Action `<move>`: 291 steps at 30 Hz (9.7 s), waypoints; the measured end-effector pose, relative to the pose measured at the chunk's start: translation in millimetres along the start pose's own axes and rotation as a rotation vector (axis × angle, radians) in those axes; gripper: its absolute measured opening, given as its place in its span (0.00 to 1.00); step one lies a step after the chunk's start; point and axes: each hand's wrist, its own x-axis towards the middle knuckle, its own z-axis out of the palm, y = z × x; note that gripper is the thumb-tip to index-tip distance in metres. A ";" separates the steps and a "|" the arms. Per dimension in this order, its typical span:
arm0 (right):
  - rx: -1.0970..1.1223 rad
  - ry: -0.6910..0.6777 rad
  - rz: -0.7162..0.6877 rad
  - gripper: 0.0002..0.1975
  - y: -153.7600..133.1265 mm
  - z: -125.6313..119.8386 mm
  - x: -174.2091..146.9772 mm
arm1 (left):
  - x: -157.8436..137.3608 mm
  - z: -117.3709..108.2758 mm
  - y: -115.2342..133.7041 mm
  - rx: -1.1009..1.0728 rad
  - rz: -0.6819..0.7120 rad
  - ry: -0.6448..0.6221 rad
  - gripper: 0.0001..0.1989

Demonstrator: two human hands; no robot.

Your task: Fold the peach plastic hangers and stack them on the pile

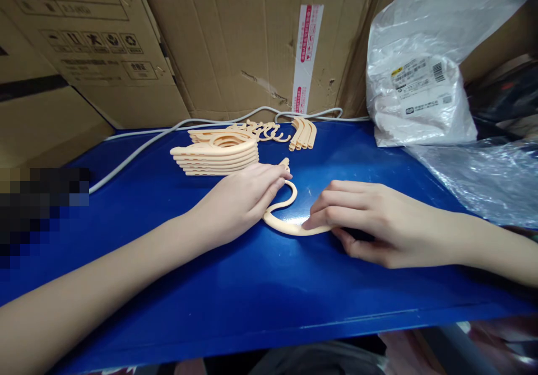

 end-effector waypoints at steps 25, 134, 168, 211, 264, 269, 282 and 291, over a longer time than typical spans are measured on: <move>-0.059 0.082 0.069 0.14 21.1 4.3 -4.1 | 0.0 5.6 -12.7 -0.049 0.120 -0.040 0.16; 0.098 0.012 0.339 0.36 32.0 -13.6 -6.4 | -4.9 -99.4 -92.5 -0.095 -0.344 -0.010 0.42; 0.067 0.002 0.342 0.36 32.7 -13.3 -6.6 | -2.2 -107.9 -91.7 -0.263 -0.430 0.003 0.35; 0.076 -0.005 0.328 0.35 33.3 -13.4 -6.6 | -10.4 -117.6 -120.8 -0.023 -0.459 -0.012 0.26; 0.068 -0.013 0.321 0.35 33.3 -13.6 -7.2 | -20.7 -124.6 -120.8 -0.144 -0.513 -0.206 0.43; 0.061 -0.012 0.323 0.35 34.2 -13.1 -7.6 | -20.2 -123.9 -119.3 -0.124 -0.516 -0.214 0.44; 0.045 -0.025 0.327 0.36 33.9 -13.3 -7.6 | -12.5 -121.5 -110.6 -0.083 -0.533 -0.015 0.29; 0.040 -0.017 0.316 0.35 35.0 -12.2 -7.6 | -10.5 -116.1 -114.5 -0.053 -0.493 0.018 0.25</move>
